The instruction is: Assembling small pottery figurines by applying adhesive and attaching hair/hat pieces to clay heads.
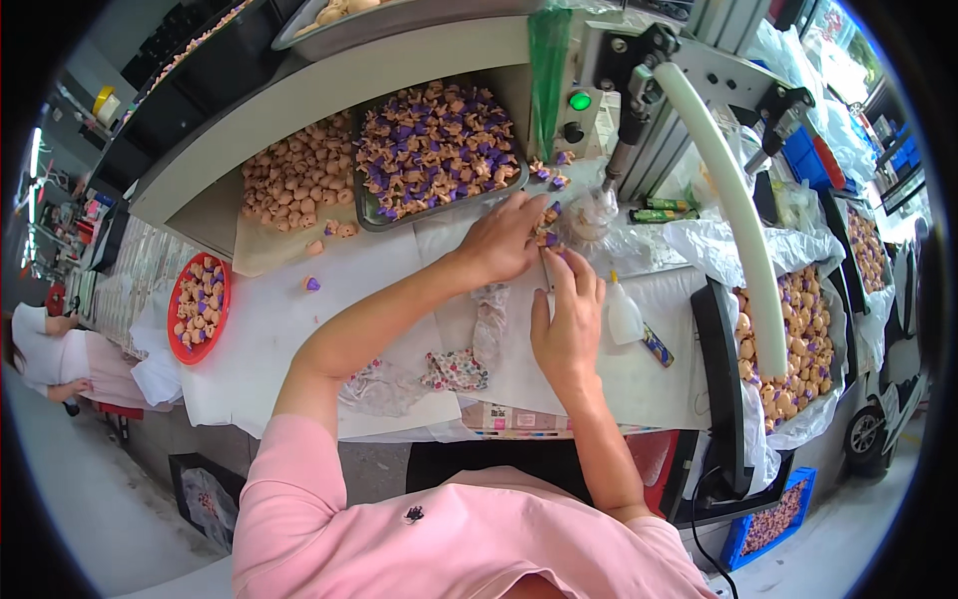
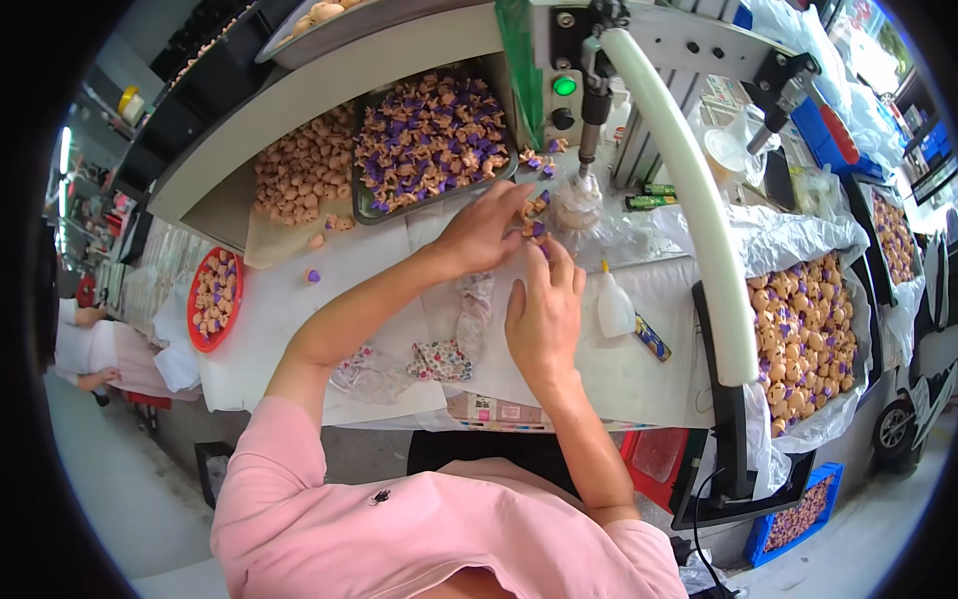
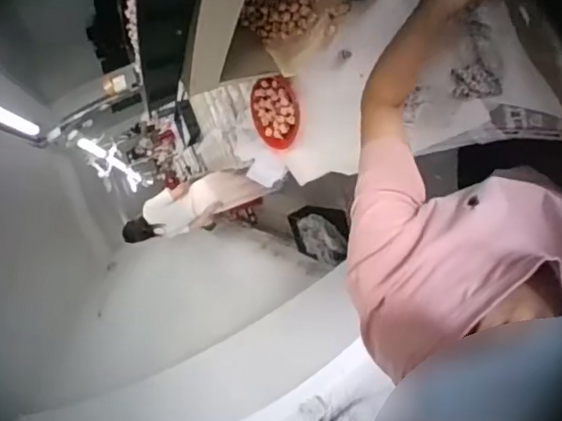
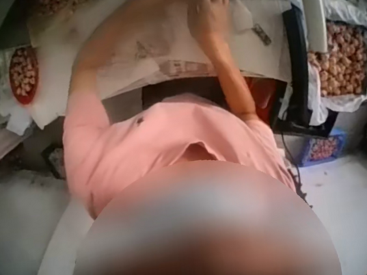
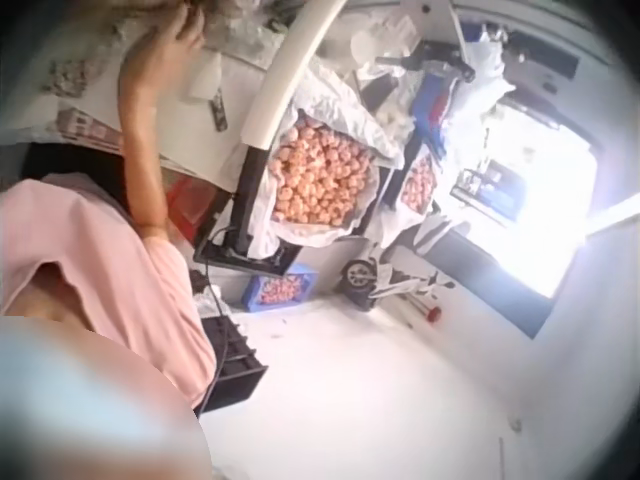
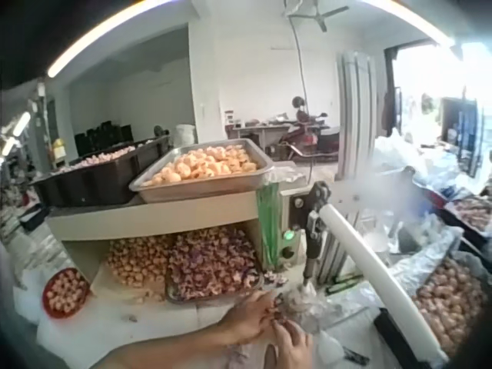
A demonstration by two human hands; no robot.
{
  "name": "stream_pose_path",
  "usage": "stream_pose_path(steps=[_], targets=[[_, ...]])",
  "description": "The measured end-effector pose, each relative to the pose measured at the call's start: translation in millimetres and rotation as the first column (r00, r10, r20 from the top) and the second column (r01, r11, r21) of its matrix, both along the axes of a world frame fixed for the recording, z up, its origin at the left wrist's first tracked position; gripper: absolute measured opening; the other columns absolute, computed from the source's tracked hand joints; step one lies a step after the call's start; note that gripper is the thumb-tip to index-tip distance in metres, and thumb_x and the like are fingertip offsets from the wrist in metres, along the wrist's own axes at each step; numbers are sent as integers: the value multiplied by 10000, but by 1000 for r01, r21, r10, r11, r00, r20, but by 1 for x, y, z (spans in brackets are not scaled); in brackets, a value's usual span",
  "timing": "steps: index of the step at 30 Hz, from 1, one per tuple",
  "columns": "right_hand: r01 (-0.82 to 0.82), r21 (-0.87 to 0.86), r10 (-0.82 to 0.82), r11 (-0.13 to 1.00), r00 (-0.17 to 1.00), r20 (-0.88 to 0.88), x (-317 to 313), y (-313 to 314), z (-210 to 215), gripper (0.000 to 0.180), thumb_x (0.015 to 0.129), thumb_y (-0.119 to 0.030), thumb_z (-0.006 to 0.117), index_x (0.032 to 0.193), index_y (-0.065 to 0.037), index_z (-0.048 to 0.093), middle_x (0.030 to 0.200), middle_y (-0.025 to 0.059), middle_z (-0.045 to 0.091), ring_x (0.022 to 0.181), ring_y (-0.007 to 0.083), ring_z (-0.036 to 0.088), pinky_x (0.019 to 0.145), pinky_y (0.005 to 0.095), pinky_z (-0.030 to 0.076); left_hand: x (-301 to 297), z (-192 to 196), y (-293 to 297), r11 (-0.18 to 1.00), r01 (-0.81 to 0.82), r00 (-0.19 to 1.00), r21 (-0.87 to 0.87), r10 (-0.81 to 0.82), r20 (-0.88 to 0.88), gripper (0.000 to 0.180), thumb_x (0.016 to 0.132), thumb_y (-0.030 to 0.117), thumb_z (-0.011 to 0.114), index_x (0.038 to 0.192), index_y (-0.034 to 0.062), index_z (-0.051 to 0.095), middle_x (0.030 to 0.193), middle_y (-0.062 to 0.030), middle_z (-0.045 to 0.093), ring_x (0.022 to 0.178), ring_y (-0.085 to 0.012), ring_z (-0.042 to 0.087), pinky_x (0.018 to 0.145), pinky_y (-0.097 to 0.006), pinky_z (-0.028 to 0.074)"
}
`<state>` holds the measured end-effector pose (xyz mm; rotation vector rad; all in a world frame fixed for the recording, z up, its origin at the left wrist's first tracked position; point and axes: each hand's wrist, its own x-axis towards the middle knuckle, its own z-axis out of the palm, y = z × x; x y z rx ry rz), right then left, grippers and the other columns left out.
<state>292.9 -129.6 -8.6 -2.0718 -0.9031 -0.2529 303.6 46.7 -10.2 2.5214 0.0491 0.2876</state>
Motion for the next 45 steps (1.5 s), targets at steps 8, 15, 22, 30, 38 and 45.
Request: stream_pose_path(steps=[8, 15, 22, 30, 38, 45], targets=[[81, -232, -87, 969, 996, -13, 28, 6, -25, 452, 760, 42, 556, 1205, -37, 540, 1191, 192, 535, 1064, 419, 473, 904, 458, 426, 34, -23, -8, 998, -29, 994, -58, 23, -111, 511, 755, 159, 663, 1201, 13, 459, 1223, -201, 436, 1109, -382, 503, 921, -399, 447], [19, 87, -13, 996, 997, -70, 31, 12, -31, 351, 765, 87, 536, 1090, -22, 616, 998, 194, 570, 925, 379, 544, 810, 419, 463, 13, -28, -18, 988, 68, 997, -135, -72, -21, 352, 731, 88, 681, 1018, 36, 484, 1038, -170, 489, 877, -285, 542, 734, -353, 469], [-136, 327, 176, 935, 980, -95, 58, 74, -5, 254, 778, 55, 566, 995, -34, 663, 923, 168, 594, 802, 299, 589, 745, 368, 478, 6, -2, 38, 888, -58, 990, -456, 110, 87, 289, 782, 19, 623, 1037, 48, 489, 886, -72, 541, 776, -174, 547, 637, -316, 468], [-391, 389, 366, 834, 920, 141, 95, 216, 43, 438, 736, 70, 499, 1152, -41, 583, 1267, 238, 492, 1156, 418, 474, 987, 443, 404, 43, 41, 187, 504, -45, 891, -862, 411, 194, 373, 728, -3, 613, 1091, 46, 542, 942, -68, 570, 862, -196, 566, 660, -327, 495], [-606, 168, 613, 777, 790, 13, 21, 111, -14, 256, 742, 71, 526, 955, -7, 645, 1080, 182, 626, 1046, 377, 554, 924, 431, 442, 26, 2, 173, 883, -338, 885, 326, 179, 430, 633, 732, 193, 649, 1344, 203, 484, 1463, -115, 355, 1304, -399, 348, 1050, -484, 338], [-629, 189, 653, 754, 749, -109, -21, 45, -9, 178, 786, 49, 551, 930, 7, 647, 993, 155, 650, 964, 334, 585, 848, 396, 477, 54, -10, 200, 827, -446, 892, 342, 378, 249, 585, 789, 313, 599, 1356, 307, 456, 1493, -32, 322, 1336, -357, 327, 1013, -618, 312]])
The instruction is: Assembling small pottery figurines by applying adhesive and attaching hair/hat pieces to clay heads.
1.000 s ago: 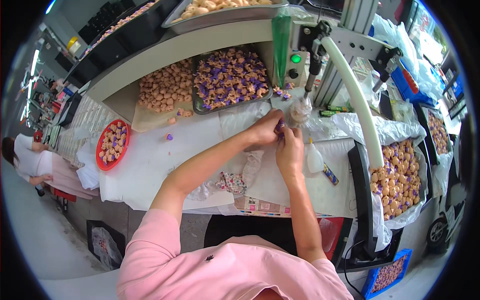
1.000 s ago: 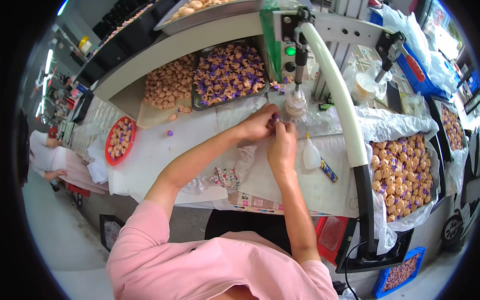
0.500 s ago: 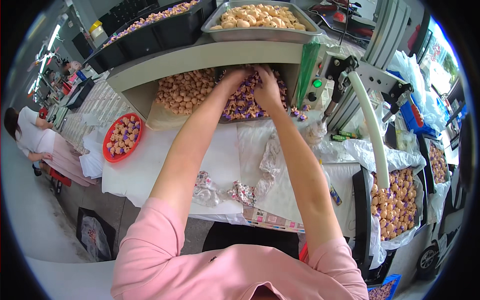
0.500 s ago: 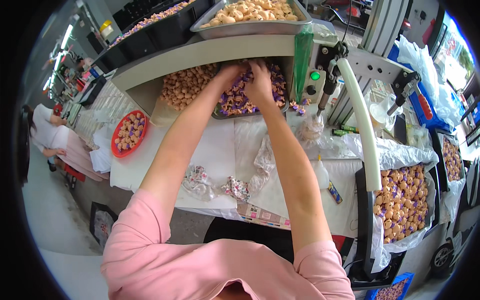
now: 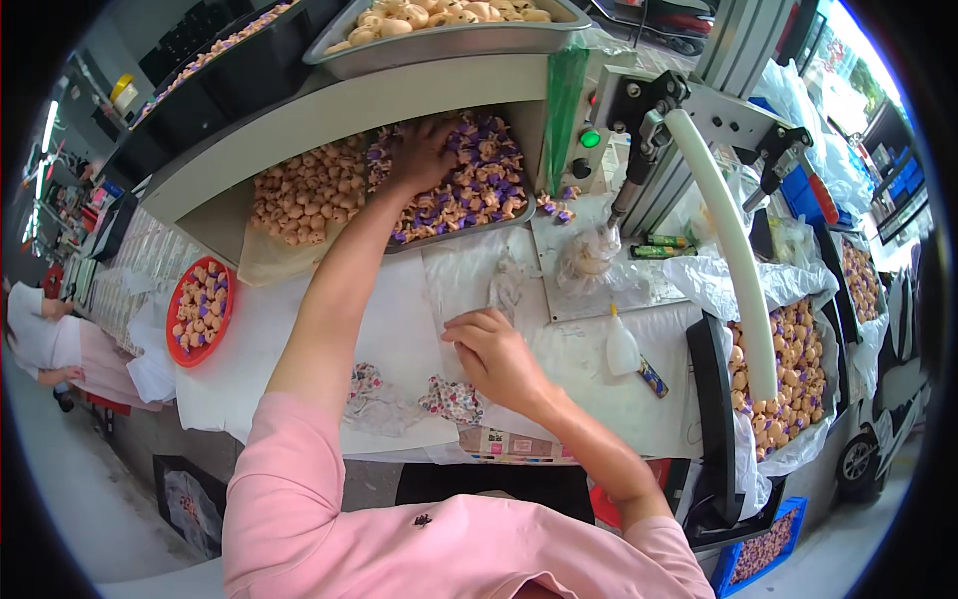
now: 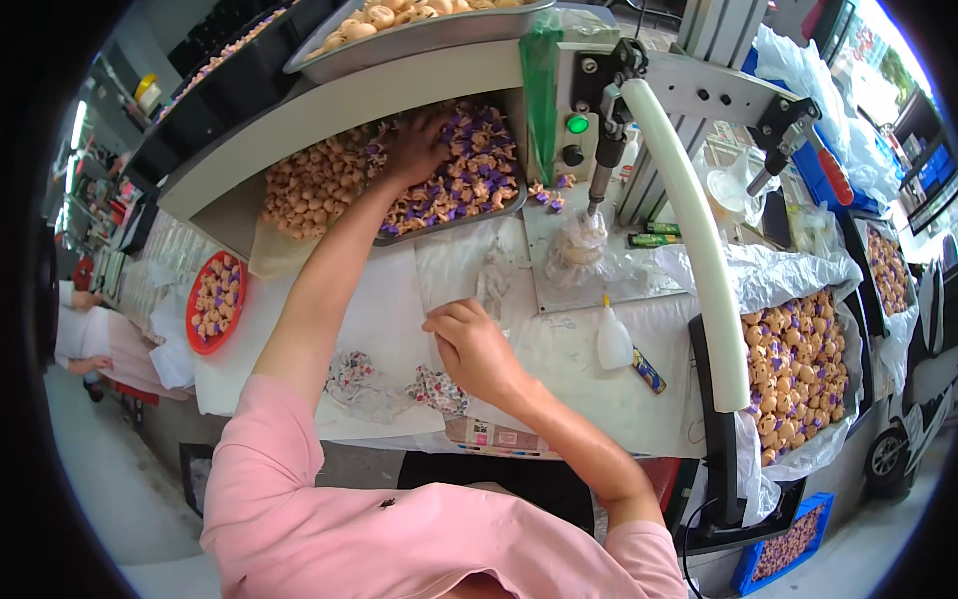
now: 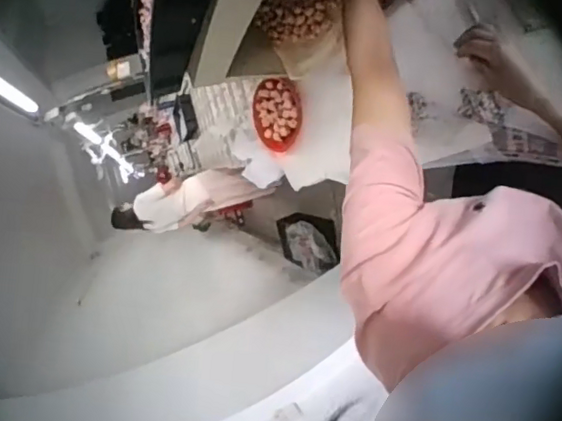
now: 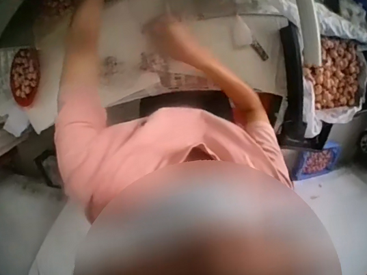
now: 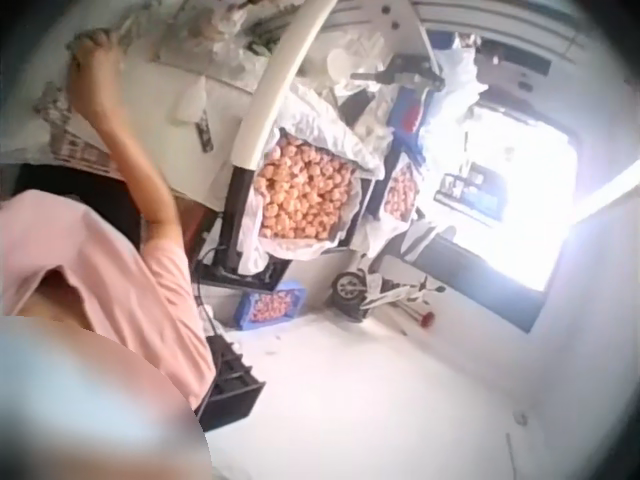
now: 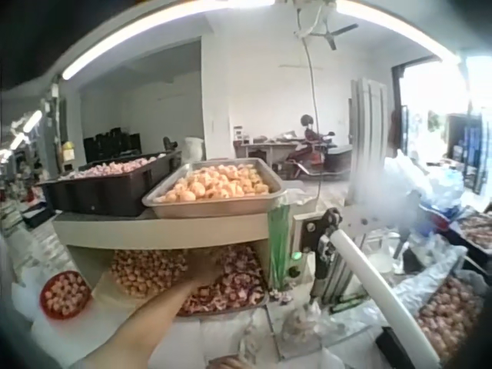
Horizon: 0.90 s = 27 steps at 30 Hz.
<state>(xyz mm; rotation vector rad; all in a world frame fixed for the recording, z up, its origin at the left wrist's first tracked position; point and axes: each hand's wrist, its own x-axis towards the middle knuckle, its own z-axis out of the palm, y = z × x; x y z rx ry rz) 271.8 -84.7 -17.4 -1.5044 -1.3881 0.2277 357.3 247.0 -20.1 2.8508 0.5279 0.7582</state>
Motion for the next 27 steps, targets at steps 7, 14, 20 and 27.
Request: stream_pose_path(steps=[7, 14, 20, 27], targets=[[168, 163, -157, 972, 985, -75, 6, -17, 1, 224, 749, 112, 566, 907, -18, 658, 932, 111, 658, 881, 285, 600, 751, 339, 494, 11, 20, -4, 989, -109, 993, 105, 113, -40, 542, 786, 259, 590, 1322, 229, 512, 1376, -101, 430, 1263, -380, 391, 976, -591, 356], [242, 187, -221, 952, 967, -127, 9, -24, 1, 237, 722, 129, 564, 868, -28, 666, 884, 88, 661, 842, 254, 606, 704, 331, 494, 7, 20, -139, 908, 418, 877, -36, -393, 277, 223, 793, 118, 630, 1001, 37, 619, 936, -137, 610, 859, -339, 592, 745, -397, 492], [228, 208, -205, 951, 970, -128, 9, -24, -4, 229, 729, 122, 562, 870, -25, 668, 857, 86, 655, 802, 253, 595, 659, 329, 491, 34, 3, -199, 934, 282, 957, 221, -258, -133, 430, 802, 242, 659, 1200, 119, 550, 999, -102, 583, 936, -295, 576, 784, -411, 459], [253, 178, -218, 951, 956, -197, 8, -26, -5, 191, 741, 100, 557, 841, -28, 656, 811, 93, 632, 781, 289, 570, 698, 370, 472, 50, -4, -197, 921, 289, 947, 262, -235, -220, 336, 804, 134, 557, 1133, 71, 538, 1018, -137, 521, 927, -339, 542, 786, -434, 444]])
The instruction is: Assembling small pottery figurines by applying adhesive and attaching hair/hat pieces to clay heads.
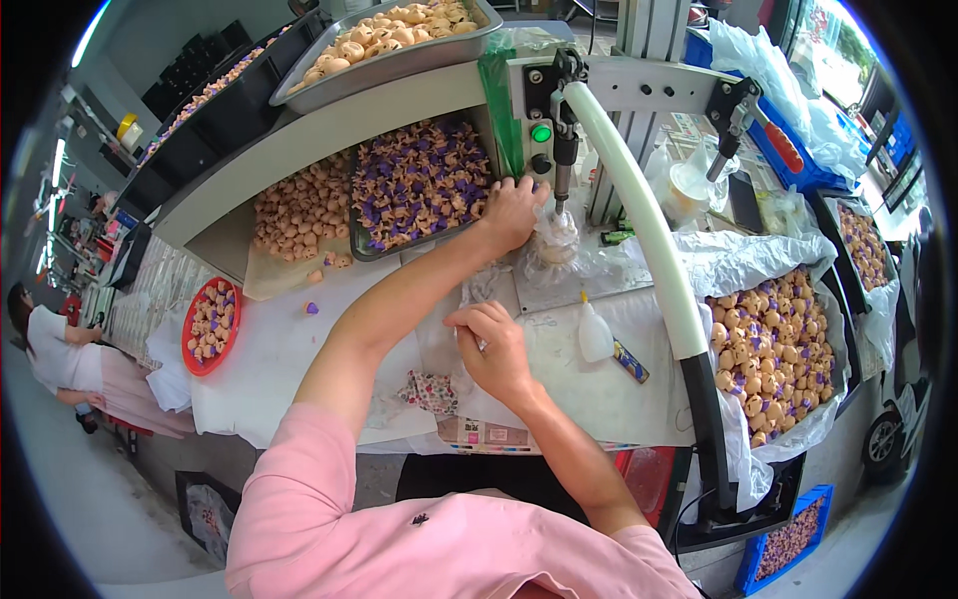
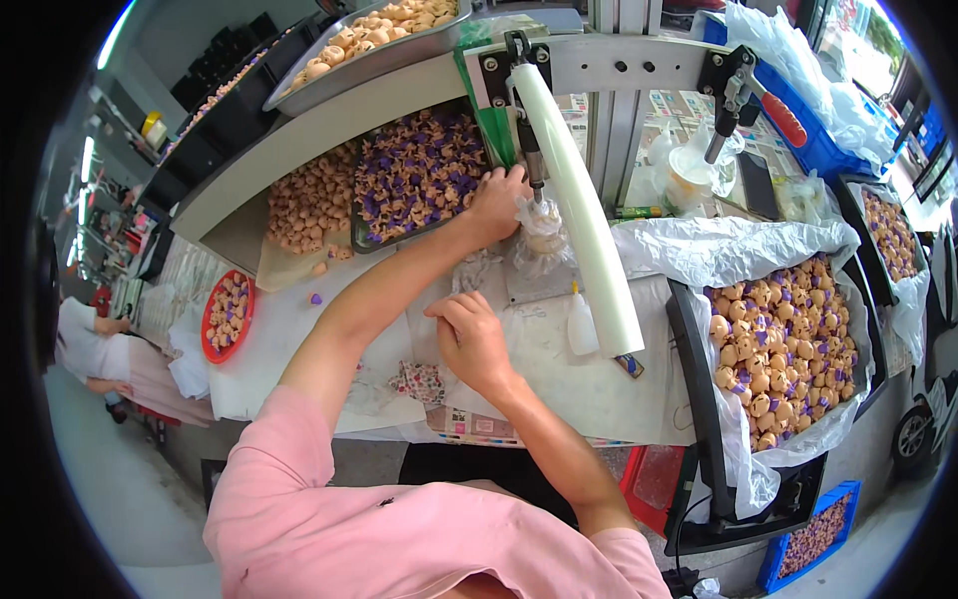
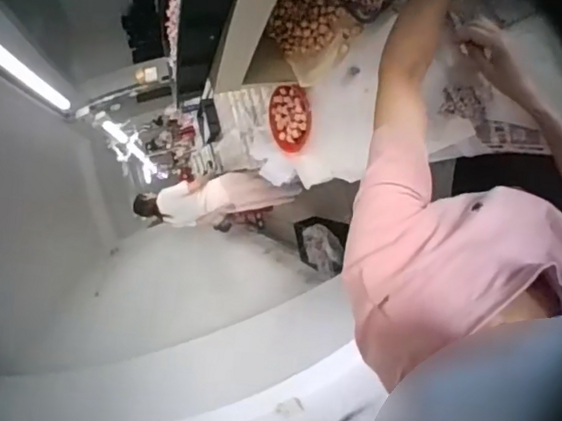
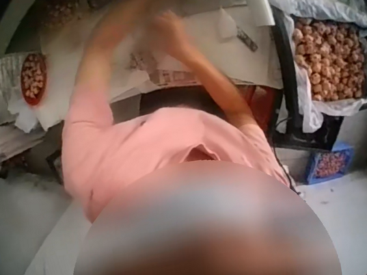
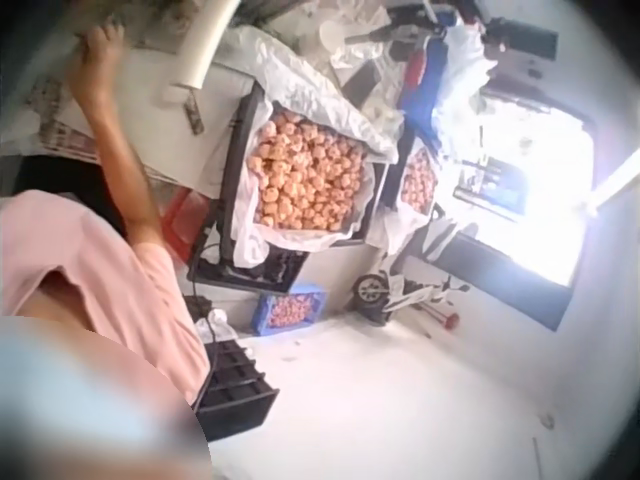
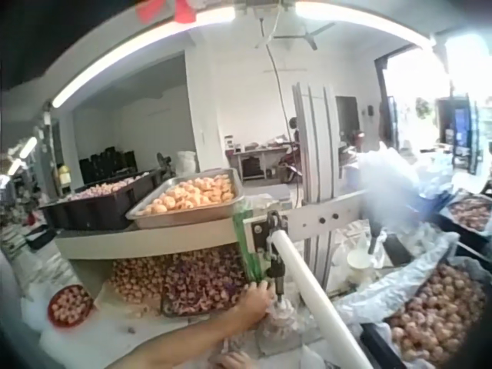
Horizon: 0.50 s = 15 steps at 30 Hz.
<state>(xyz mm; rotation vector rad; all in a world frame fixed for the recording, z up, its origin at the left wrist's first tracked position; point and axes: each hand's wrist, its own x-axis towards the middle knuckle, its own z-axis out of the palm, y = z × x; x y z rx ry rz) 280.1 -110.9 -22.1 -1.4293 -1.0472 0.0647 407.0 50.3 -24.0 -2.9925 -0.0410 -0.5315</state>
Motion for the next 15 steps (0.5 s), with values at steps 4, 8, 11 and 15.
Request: stream_pose_path(steps=[4, 8, 11, 15], targets=[[-6, 41, 4, 999, 999, 52, -3, 2, -2, 187, 740, 97, 559, 838, -28, 658, 805, 93, 634, 788, 293, 573, 699, 376, 475, 2, -2, -1, 1000, -19, 1000, -3, 19, -21, 545, 817, 136, 555, 1344, 44, 447, 1104, -133, 527, 994, -333, 534, 820, -422, 439], [-16, 45, 12, 999, 996, 86, -3, 2, -5, 193, 738, 97, 560, 853, -16, 666, 822, 93, 646, 768, 271, 576, 671, 353, 472, 2, -8, -2, 999, 3, 999, 50, -5, 46, 490, 828, 141, 554, 1296, 24, 470, 1110, -134, 522, 1013, -325, 522, 818, -423, 448], [-7, 56, 1, 998, 995, 97, -2, 2, -6, 192, 738, 99, 554, 847, -13, 666, 820, 94, 647, 768, 267, 576, 662, 350, 472, 4, -10, 2, 997, 73, 993, -18, -71, 91, 369, 834, 125, 549, 1184, 21, 497, 1105, -144, 519, 992, -338, 532, 822, -435, 463], [-2, 30, -1, 1000, 994, 109, -3, 2, -6, 192, 740, 99, 553, 845, -14, 667, 817, 96, 647, 768, 264, 577, 655, 346, 473, 8, -12, 5, 953, 143, 987, -268, -118, 108, 215, 843, 113, 542, 1034, 40, 475, 1077, -164, 522, 995, -372, 553, 831, -442, 472]])
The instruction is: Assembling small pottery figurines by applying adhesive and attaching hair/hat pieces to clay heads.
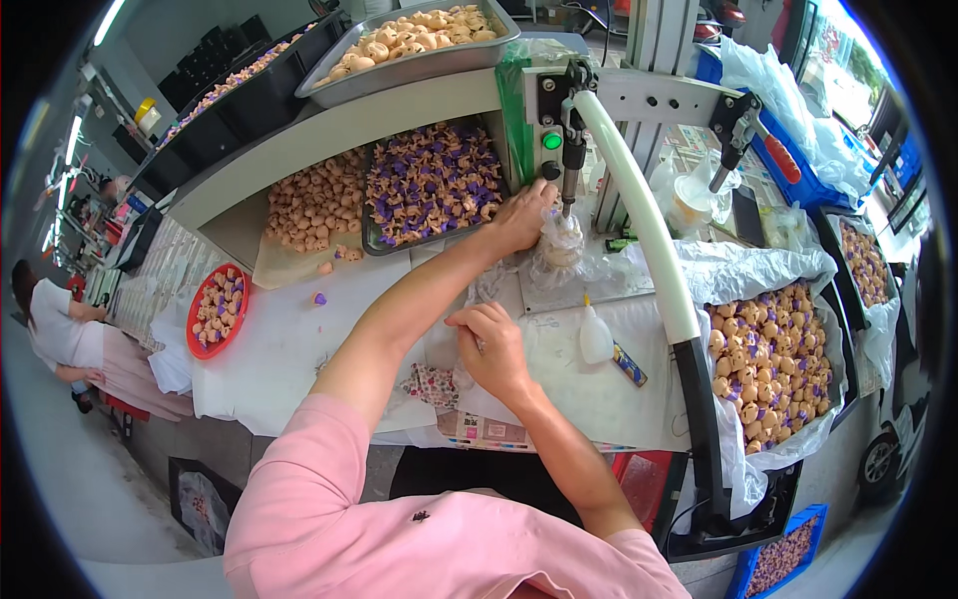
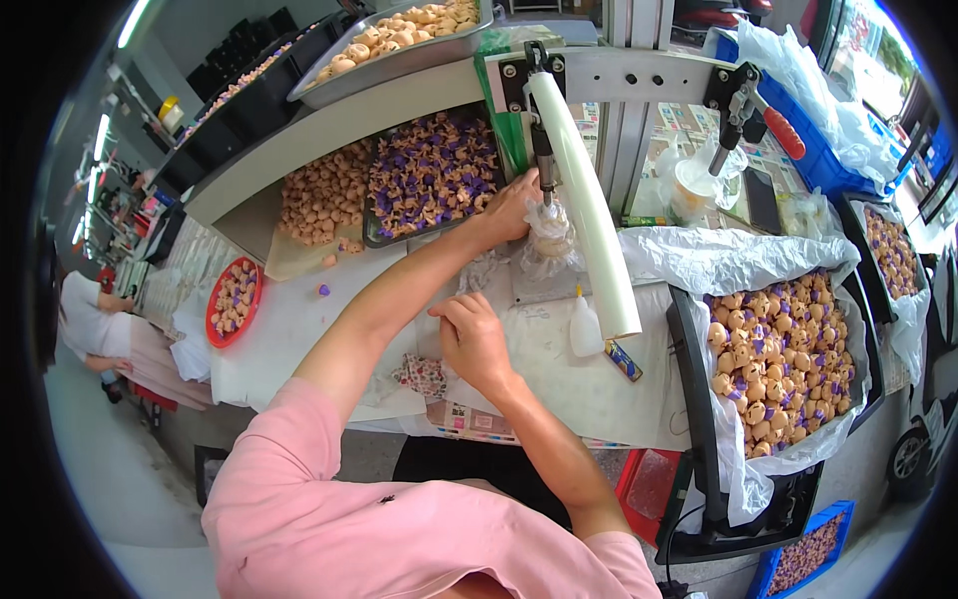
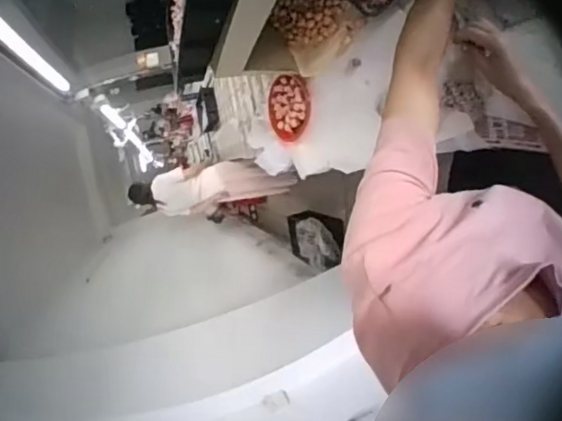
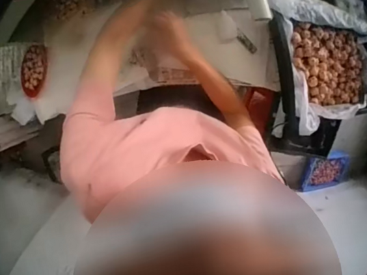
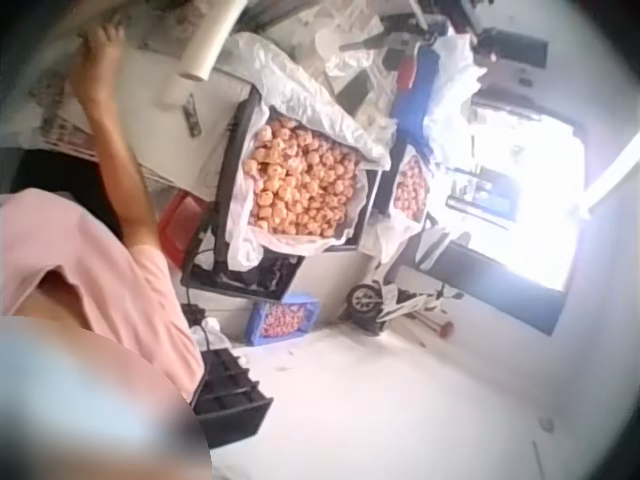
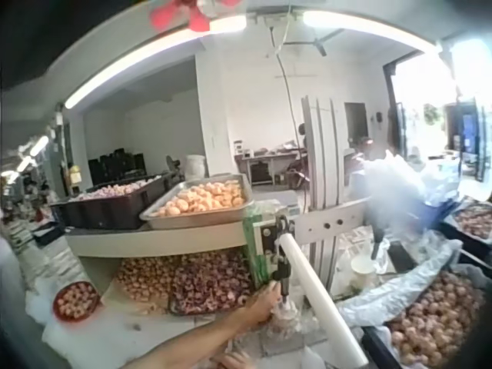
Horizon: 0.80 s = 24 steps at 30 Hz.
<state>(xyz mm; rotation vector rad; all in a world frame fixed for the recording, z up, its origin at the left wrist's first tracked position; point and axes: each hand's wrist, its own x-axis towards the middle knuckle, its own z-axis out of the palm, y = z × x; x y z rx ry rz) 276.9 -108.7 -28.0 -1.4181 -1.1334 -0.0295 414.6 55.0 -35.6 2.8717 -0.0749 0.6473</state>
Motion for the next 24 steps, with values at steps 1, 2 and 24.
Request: stream_pose_path(steps=[1, 2, 24], targets=[[2, 6, -2, 1000, 1000, 3, 0, 0, 0, 191, 741, 98, 552, 845, -14, 667, 816, 96, 647, 763, 263, 577, 651, 345, 475, 1, 0, 1, 993, 12, 1000, -118, -10, 16, 201, 846, 114, 542, 1019, 50, 463, 1069, -165, 525, 1002, -378, 560, 833, -440, 472], [-1, 13, 1, 1000, 1000, -6, 0, 0, 0, 190, 743, 98, 552, 844, -13, 668, 815, 97, 647, 758, 263, 577, 646, 344, 476, 2, 0, 2, 992, 11, 999, -123, -7, 36, 201, 846, 114, 542, 1019, 50, 463, 1069, -165, 525, 1002, -378, 560, 833, -440, 472], [-22, -53, 19, 998, 998, -56, -2, 0, 3, 184, 746, 94, 566, 856, -23, 657, 840, 120, 641, 799, 304, 578, 702, 378, 481, 13, -5, 11, 962, 77, 983, -263, -117, -142, 279, 771, 17, 616, 1009, 15, 472, 1120, -253, 470, 860, -455, 610, 743, -447, 517]])
